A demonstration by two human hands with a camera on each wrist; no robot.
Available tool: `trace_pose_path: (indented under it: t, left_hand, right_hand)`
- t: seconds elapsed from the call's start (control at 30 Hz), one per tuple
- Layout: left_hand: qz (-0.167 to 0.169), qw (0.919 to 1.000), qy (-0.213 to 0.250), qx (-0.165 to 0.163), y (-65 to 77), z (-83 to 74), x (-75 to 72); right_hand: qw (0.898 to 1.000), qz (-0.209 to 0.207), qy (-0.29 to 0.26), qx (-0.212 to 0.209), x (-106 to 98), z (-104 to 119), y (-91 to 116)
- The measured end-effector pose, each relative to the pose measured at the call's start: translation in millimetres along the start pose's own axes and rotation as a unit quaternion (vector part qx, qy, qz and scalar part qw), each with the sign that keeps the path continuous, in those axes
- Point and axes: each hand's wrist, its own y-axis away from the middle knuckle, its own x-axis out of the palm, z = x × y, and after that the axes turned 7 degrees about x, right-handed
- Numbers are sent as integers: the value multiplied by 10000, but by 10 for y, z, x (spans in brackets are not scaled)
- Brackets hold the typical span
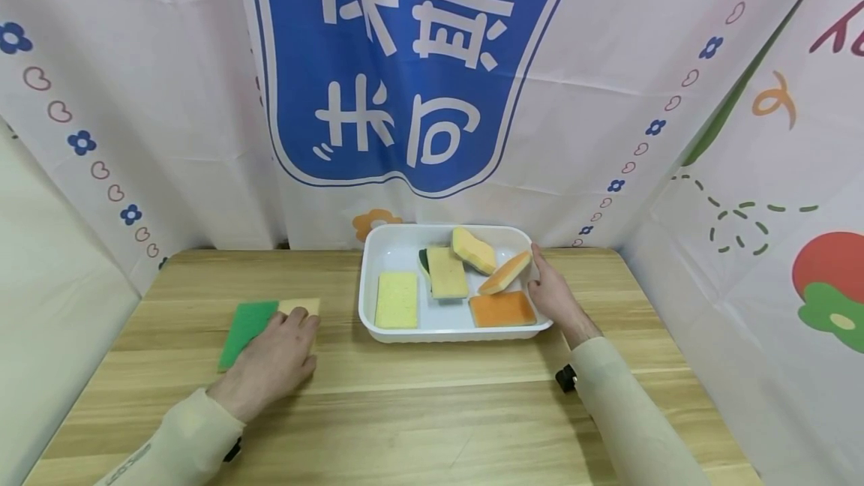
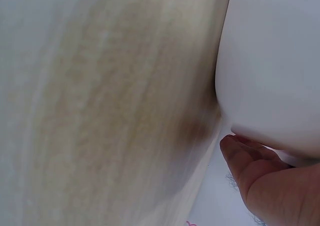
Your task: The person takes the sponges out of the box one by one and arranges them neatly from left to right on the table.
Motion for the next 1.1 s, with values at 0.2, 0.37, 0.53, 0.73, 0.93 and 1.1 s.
trace_pose_path:
  t: [0.2,0.37,0.53,0.73,0.93,1.1]
  left_hand:
    - [40,10000,-7,-15,38,30,-2]
    - [90,10000,-10,-37,61,57,0]
    - [136,9999,51,-57,74,85,-20]
    - [15,9996,245,-148,-10,63,-93]
    - [-164,9969,679,-362,-154,-11,-227]
    - [-226,9945,935,-420,-270,-95,-316]
  right_hand:
    - [10000,-4,24,39,3,5,-14]
    - [10000,-8,36,-6,2,12,-14]
    - [10000,13,23,10,0,20,-7]
    - [10000,18,6,80,-2,24,-3]
    - [10000,30,5,36,-6,25,7]
    - [10000,39,-14,56,-5,20,15]
